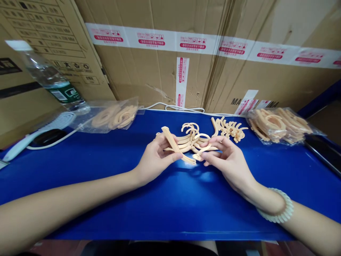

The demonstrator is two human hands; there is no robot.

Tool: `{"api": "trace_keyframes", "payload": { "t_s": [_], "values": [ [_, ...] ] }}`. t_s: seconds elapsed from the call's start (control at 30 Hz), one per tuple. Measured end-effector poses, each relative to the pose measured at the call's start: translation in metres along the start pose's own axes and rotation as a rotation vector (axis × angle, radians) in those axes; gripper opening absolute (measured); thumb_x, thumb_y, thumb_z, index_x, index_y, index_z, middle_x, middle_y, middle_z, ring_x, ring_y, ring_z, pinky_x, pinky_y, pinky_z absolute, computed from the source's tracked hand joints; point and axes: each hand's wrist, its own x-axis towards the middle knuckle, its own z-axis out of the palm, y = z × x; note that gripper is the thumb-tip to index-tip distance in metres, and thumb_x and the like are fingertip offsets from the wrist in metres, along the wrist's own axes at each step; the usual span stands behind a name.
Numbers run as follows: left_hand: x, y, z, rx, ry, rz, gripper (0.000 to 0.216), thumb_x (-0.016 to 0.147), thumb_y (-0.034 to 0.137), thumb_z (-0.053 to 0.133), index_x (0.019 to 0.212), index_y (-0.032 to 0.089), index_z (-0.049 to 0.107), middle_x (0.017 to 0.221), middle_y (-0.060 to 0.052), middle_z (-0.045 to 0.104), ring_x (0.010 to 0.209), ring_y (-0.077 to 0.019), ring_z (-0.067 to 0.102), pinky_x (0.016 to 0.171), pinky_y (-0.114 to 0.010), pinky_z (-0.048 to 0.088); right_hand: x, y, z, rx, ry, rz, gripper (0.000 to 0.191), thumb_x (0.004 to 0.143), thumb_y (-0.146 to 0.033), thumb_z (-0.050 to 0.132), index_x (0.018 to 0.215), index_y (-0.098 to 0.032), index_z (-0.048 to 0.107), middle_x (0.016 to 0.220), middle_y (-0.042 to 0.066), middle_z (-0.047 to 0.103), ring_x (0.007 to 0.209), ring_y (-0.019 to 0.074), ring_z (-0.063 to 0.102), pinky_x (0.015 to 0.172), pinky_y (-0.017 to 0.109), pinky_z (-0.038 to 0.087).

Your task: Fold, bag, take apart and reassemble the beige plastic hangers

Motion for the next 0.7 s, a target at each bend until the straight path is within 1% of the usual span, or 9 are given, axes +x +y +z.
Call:
{"api": "trace_keyframes", "payload": {
  "t_s": [0.07,0.13,0.23,0.3,0.37,0.43,0.53,0.6,0.7],
  "values": [
    [0.0004,0.0001,-0.0013,0.038,-0.008,-0.007,0.028,0.080,0.033,0.077,0.097,0.020,0.058,0.096,-0.005,0.068,0.091,-0.0222,0.071,0.081,-0.037,0.063,-0.0013,0.0003,0.0004,-0.004,0.000,0.003,0.042,0.066,-0.026,0.092,0.094,-0.024,0.061,0.096,0.001,0.073,0.069,0.0153,0.073,0.059,0.025,0.063],
    [0.0002,0.0014,-0.0014,0.056,-0.022,-0.003,0.023,0.084,0.034,0.075,0.094,0.020,0.060,0.095,-0.005,0.070,0.086,-0.0210,0.071,0.078,-0.036,0.063,-0.0023,0.0008,0.0011,-0.003,0.011,0.023,0.044,0.066,-0.027,0.092,0.095,-0.025,0.060,0.094,0.000,0.072,0.069,0.0158,0.073,0.060,0.026,0.063],
    [-0.0007,0.0043,0.0008,-0.011,-0.058,0.013,0.021,0.089,0.034,0.070,0.096,0.019,0.058,0.095,-0.005,0.072,0.077,-0.0178,0.071,0.073,-0.033,0.063,-0.0027,0.0018,0.0014,0.006,0.027,0.040,0.046,0.065,-0.027,0.093,0.094,-0.025,0.058,0.094,-0.001,0.070,0.069,0.0155,0.073,0.061,0.026,0.063],
    [-0.0014,0.0060,0.0029,-0.084,-0.081,0.015,0.021,0.091,0.033,0.068,0.099,0.019,0.054,0.097,-0.006,0.074,0.074,-0.0169,0.072,0.073,-0.033,0.063,-0.0025,0.0021,0.0010,0.012,0.018,0.035,0.047,0.065,-0.026,0.093,0.093,-0.025,0.056,0.091,-0.002,0.070,0.067,0.0147,0.072,0.061,0.026,0.062],
    [-0.0019,0.0072,0.0048,-0.121,-0.091,-0.003,0.022,0.092,0.031,0.069,0.099,0.020,0.051,0.097,-0.006,0.075,0.075,-0.0167,0.073,0.075,-0.033,0.063,-0.0021,0.0023,0.0005,0.013,-0.011,0.023,0.048,0.066,-0.025,0.093,0.092,-0.025,0.052,0.087,-0.003,0.070,0.066,0.0145,0.072,0.062,0.025,0.061],
    [-0.0022,0.0077,0.0061,-0.129,-0.093,-0.018,0.023,0.090,0.029,0.071,0.096,0.019,0.050,0.098,-0.006,0.074,0.077,-0.0166,0.074,0.077,-0.033,0.063,-0.0015,0.0024,0.0001,0.010,-0.040,0.006,0.048,0.069,-0.024,0.091,0.091,-0.025,0.049,0.085,-0.003,0.070,0.070,0.0142,0.072,0.066,0.025,0.060],
    [-0.0019,0.0079,0.0069,-0.106,-0.102,0.011,0.024,0.087,0.024,0.074,0.089,0.018,0.051,0.094,-0.003,0.072,0.087,-0.0174,0.073,0.083,-0.032,0.061,-0.0006,0.0032,-0.0002,0.010,-0.071,0.002,0.046,0.071,-0.021,0.090,0.090,-0.025,0.048,0.085,-0.004,0.070,0.076,0.0123,0.071,0.073,0.023,0.057],
    [-0.0015,0.0081,0.0066,-0.072,-0.114,0.023,0.024,0.085,0.023,0.076,0.086,0.018,0.053,0.091,-0.002,0.070,0.090,-0.0178,0.072,0.085,-0.031,0.059,-0.0001,0.0039,-0.0001,0.012,-0.089,0.013,0.045,0.071,-0.021,0.090,0.089,-0.024,0.049,0.085,-0.005,0.069,0.076,0.0112,0.070,0.072,0.022,0.056],
    [-0.0014,0.0093,0.0056,-0.024,-0.129,-0.002,0.021,0.083,0.024,0.076,0.084,0.018,0.056,0.088,-0.002,0.070,0.086,-0.0173,0.071,0.082,-0.031,0.058,0.0003,0.0038,0.0002,0.027,-0.090,0.033,0.043,0.071,-0.021,0.090,0.087,-0.024,0.050,0.080,-0.006,0.067,0.071,0.0100,0.067,0.068,0.021,0.054]
  ]
}}
